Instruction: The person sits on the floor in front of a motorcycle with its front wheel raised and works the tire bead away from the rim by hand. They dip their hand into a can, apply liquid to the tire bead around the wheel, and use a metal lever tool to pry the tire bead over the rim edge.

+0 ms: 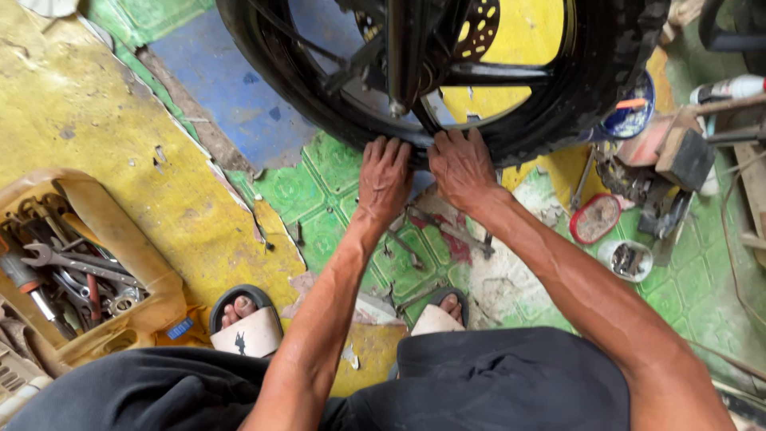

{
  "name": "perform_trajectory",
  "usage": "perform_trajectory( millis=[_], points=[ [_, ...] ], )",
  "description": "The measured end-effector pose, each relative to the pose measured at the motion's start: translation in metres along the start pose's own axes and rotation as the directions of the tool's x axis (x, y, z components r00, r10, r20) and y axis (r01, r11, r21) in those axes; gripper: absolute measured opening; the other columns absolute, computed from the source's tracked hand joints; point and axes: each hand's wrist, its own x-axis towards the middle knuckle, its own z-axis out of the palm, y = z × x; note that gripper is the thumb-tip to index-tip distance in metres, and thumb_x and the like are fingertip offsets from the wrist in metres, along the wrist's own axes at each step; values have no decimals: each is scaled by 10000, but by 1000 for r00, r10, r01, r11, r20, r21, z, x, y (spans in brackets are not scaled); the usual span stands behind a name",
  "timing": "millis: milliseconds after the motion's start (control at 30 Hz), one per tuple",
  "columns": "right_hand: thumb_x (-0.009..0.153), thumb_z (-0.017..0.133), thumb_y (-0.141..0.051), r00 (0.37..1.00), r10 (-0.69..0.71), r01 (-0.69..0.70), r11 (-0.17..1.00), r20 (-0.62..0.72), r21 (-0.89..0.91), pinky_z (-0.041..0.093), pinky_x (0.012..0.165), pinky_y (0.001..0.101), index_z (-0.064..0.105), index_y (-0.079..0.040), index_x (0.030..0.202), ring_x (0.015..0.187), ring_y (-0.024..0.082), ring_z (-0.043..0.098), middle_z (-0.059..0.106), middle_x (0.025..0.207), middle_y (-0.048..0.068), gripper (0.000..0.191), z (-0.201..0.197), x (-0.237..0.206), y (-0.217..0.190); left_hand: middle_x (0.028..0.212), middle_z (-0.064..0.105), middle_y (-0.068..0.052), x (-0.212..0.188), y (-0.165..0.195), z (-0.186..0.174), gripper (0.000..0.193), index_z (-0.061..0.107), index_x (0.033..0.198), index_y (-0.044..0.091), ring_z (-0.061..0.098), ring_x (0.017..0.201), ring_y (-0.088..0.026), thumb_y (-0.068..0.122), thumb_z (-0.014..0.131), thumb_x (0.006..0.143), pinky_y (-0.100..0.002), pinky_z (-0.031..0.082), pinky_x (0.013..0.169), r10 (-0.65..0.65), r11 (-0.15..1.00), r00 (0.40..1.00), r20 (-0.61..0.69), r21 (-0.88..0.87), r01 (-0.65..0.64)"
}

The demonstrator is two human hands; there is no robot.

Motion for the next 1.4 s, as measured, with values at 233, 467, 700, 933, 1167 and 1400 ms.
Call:
perform_trajectory(
  millis=[233, 467, 700, 933, 1167, 1400],
  points=[
    [712, 748, -183, 999, -16, 16, 1000, -32, -12, 423, 840, 442, 710, -78, 947, 1022, 272, 609, 640, 982, 97, 260, 7, -1, 0, 1018, 576, -117, 10, -15, 8, 236, 657, 993, 26, 543, 1063, -339, 37, 661, 757, -452, 459, 986, 98, 995, 985, 142, 11, -100],
    [813, 750, -216, 984, 80, -87, 996, 160, 35, 414, 880, 500, 758, -95, 891, 1075, 302, 601, 669, 1020, 109, 144, -1, 20, -4, 1021, 598, -100, 15, -2, 8, 201, 706, 913, 67, 524, 1067, -324, 70, 682, 713, -472, 396, 922, -15, 999, 973, 230, 36, 7],
    [799, 713, -71, 882, -133, 202, 974, -453, 107, 465, 1050, 490, 717, 17, 1230, 1147, 295, 603, 663, 1193, 133, 439, 30, -59, 4, 1014, 594, -111, 15, -13, 2, 235, 699, 907, 39, 538, 1051, -319, 64, 708, 673, -469, 431, 990, 8, 999, 979, 205, 50, -19],
    [821, 675, -101, 966, 255, -205, 871, -52, 446, 460, 813, 474, 617, 41, 1262, 1023, 371, 598, 636, 1139, 186, 467, 123, -156, -52, 1021, 616, -139, 7, -10, -2, 254, 681, 965, 14, 575, 1071, -359, 63, 763, 730, -457, 502, 954, -33, 994, 990, 135, -96, 46],
    [796, 607, -42, 983, 184, -173, 892, 14, 417, 453, 797, 499, 591, 20, 1063, 903, 363, 593, 611, 937, 177, 274, 143, -150, -36, 1060, 648, -131, 10, 1, -1, 345, 695, 1032, 10, 575, 1108, -365, 97, 809, 718, -461, 498, 965, -44, 965, 992, 114, -251, 72],
    [954, 511, -37, 954, 9, -202, 757, 299, 622, 525, 482, 352, 578, 27, 1048, 643, 258, 631, 609, 958, 186, 132, 81, -145, -9, 1067, 605, -106, 14, -3, -3, 284, 680, 986, 24, 549, 1078, -337, 87, 803, 738, -446, 481, 960, -6, 970, 986, 166, -238, 46]
  ],
)
